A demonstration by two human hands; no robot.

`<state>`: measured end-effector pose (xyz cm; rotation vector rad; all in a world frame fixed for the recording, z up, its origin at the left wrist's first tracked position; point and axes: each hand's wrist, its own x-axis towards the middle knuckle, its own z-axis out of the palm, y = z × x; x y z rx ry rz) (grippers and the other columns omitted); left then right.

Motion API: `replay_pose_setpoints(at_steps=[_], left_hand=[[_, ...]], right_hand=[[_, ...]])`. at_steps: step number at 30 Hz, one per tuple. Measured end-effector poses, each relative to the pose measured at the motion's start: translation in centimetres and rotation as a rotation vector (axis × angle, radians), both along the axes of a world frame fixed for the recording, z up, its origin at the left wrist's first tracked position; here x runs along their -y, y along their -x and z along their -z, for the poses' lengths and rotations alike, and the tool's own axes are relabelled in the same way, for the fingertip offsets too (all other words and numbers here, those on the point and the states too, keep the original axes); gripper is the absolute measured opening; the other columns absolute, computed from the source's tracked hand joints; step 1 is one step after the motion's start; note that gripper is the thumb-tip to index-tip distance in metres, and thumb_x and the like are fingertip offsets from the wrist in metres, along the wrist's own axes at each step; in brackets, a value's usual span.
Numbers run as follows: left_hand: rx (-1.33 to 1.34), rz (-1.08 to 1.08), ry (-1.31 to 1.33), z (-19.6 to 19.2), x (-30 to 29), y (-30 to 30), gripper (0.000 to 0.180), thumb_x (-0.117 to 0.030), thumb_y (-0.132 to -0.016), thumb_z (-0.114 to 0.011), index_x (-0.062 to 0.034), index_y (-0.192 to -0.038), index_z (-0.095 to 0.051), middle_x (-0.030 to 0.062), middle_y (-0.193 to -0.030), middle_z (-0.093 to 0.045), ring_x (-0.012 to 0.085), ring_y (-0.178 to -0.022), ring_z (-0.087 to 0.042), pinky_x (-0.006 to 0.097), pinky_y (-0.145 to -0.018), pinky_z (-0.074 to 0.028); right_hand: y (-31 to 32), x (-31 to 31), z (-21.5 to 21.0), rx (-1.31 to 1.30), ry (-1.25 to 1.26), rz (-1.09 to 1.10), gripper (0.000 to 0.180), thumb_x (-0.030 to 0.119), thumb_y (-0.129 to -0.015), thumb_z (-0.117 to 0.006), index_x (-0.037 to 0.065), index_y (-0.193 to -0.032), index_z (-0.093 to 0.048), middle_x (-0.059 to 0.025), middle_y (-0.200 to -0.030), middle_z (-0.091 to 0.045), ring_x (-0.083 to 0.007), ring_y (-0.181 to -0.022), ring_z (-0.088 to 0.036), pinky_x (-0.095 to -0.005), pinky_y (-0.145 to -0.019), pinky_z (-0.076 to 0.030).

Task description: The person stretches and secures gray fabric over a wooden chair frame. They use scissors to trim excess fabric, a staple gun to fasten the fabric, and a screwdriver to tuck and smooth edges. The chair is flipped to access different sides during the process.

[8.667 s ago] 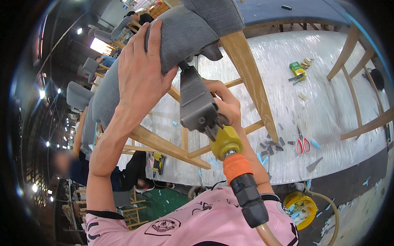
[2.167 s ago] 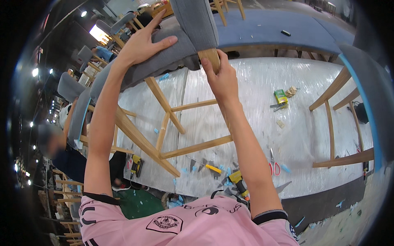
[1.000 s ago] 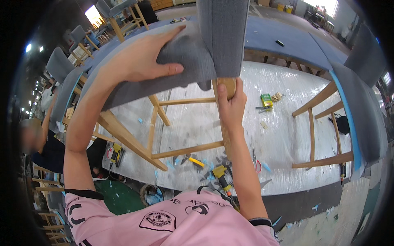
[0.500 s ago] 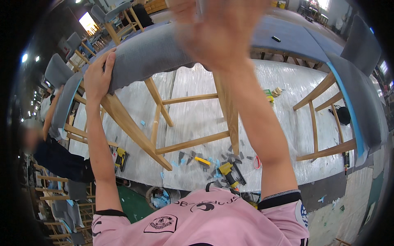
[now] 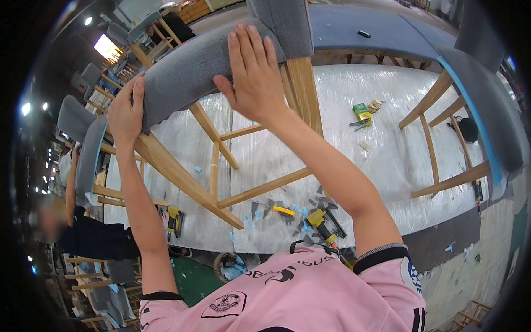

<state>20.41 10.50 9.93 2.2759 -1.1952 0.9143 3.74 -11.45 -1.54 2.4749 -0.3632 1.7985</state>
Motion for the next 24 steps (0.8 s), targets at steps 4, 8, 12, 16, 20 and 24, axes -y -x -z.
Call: replay_pose_setpoints(at_steps=[4, 8, 12, 16, 20, 24], left_hand=[[0.02, -0.018, -0.006, -0.7, 0.1, -0.3, 0.054, -0.056, -0.106, -0.044, -0.0152, -0.124, -0.074, 0.0114, -0.12, -0.074, 0.0336, -0.112, -0.07, 0.04, -0.096, -0.052], [0.01, 0.006, -0.013, -0.8, 0.5, -1.1, 0.055, -0.056, -0.106, -0.043, -0.0152, -0.125, -0.074, 0.0119, -0.12, -0.074, 0.034, -0.112, -0.07, 0.041, -0.096, -0.052], [0.03, 0.005, -0.007, -1.0, 0.0, -0.7, 0.056, -0.057, -0.107, -0.041, -0.0148, -0.127, -0.073, 0.0126, -0.121, -0.074, 0.0349, -0.113, -0.069, 0.041, -0.097, -0.052], [-0.006, 0.029, -0.009, -0.4, 0.2, -0.3, 0.057, -0.057, -0.107, -0.04, -0.0144, -0.128, -0.072, 0.0138, -0.123, -0.073, 0.0351, -0.114, -0.069, 0.041, -0.097, -0.052], [0.02, 0.02, -0.005, -0.6, 0.1, -0.2, 0.056, -0.055, -0.107, -0.042, -0.0141, -0.129, -0.072, 0.0141, -0.124, -0.073, 0.0345, -0.114, -0.069, 0.041, -0.097, -0.052], [0.002, 0.034, 0.029, -0.2, 0.2, 0.8, 0.052, -0.051, -0.107, -0.045, -0.012, -0.126, -0.074, 0.0139, -0.122, -0.074, 0.0336, -0.112, -0.07, 0.04, -0.096, -0.053]], right_hand=[[-2.2, -7.0, 2.3, -0.001, -0.18, -0.381, 0.087, 0.052, -0.103, -0.052, -0.002, -0.162, -0.018, -0.0247, -0.17, -0.016, -0.0415, -0.158, -0.016, -0.0556, -0.128, -0.007], [-1.6, -8.6, 2.6, -0.125, -0.105, -0.467, 0.088, 0.052, -0.101, -0.054, -0.006, -0.159, -0.023, -0.0253, -0.169, -0.018, -0.0415, -0.157, -0.019, -0.0546, -0.127, -0.014], [0.6, -2.9, 0.8, -0.065, -0.033, -0.119, 0.075, 0.047, -0.102, -0.055, 0.002, -0.159, -0.034, -0.0153, -0.166, -0.033, -0.0324, -0.155, -0.029, -0.0526, -0.126, -0.02], [3.4, -0.8, 2.3, -0.059, -0.112, -0.064, 0.068, 0.04, -0.102, -0.058, 0.008, -0.158, -0.039, -0.0099, -0.165, -0.037, -0.0289, -0.153, -0.033, -0.0526, -0.125, -0.021], [7.1, 1.1, 5.4, 0.038, -0.294, -0.039, 0.071, 0.032, -0.099, -0.064, 0.004, -0.158, -0.037, -0.016, -0.166, -0.034, -0.0318, -0.153, -0.032, -0.0514, -0.124, -0.023], [10.3, 2.6, 10.1, 0.166, -0.45, 0.017, 0.071, 0.03, -0.097, -0.067, 0.004, -0.156, -0.037, -0.0222, -0.156, -0.045, -0.0363, -0.143, -0.045, -0.0491, -0.118, -0.034]])
